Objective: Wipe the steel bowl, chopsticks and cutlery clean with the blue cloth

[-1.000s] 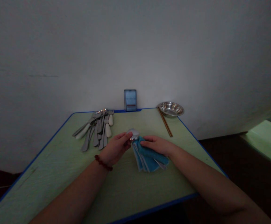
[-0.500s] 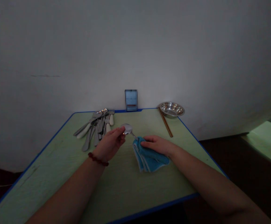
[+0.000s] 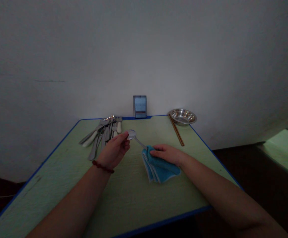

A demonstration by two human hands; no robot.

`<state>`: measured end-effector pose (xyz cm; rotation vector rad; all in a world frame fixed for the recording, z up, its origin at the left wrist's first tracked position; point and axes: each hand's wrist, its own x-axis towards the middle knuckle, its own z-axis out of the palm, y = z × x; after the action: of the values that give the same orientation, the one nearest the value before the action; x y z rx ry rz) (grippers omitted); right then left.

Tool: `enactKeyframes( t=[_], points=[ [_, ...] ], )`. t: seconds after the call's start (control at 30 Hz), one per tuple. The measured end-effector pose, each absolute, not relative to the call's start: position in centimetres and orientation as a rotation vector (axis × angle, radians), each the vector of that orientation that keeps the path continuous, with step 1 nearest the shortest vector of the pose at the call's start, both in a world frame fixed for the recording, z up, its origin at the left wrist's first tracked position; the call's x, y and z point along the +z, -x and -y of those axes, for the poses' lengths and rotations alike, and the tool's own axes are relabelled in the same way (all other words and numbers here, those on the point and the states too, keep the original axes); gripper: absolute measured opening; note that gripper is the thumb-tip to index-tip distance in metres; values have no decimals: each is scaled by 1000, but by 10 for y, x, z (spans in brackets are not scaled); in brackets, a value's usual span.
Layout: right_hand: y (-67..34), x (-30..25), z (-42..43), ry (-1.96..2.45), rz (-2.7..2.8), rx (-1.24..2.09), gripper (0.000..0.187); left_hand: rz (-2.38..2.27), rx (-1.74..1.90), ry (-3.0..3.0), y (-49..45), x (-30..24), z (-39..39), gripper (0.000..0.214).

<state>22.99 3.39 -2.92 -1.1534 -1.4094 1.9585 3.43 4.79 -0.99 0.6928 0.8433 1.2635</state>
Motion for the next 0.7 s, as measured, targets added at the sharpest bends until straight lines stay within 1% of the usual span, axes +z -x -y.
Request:
enactKeyframes(
  t=[0.2, 0.5, 0.7],
  points=[
    [-231, -31, -34, 1141, 1403, 1965, 22, -851, 1259, -662, -35, -11, -48, 9],
    [-229, -30, -36, 1169, 1413, 1938, 21, -908, 1148, -715, -45, -15, -40, 10],
    [-229, -30, -35, 1151, 1403, 1952, 23, -916, 1182, -698, -46, -13, -41, 10]
  ],
)
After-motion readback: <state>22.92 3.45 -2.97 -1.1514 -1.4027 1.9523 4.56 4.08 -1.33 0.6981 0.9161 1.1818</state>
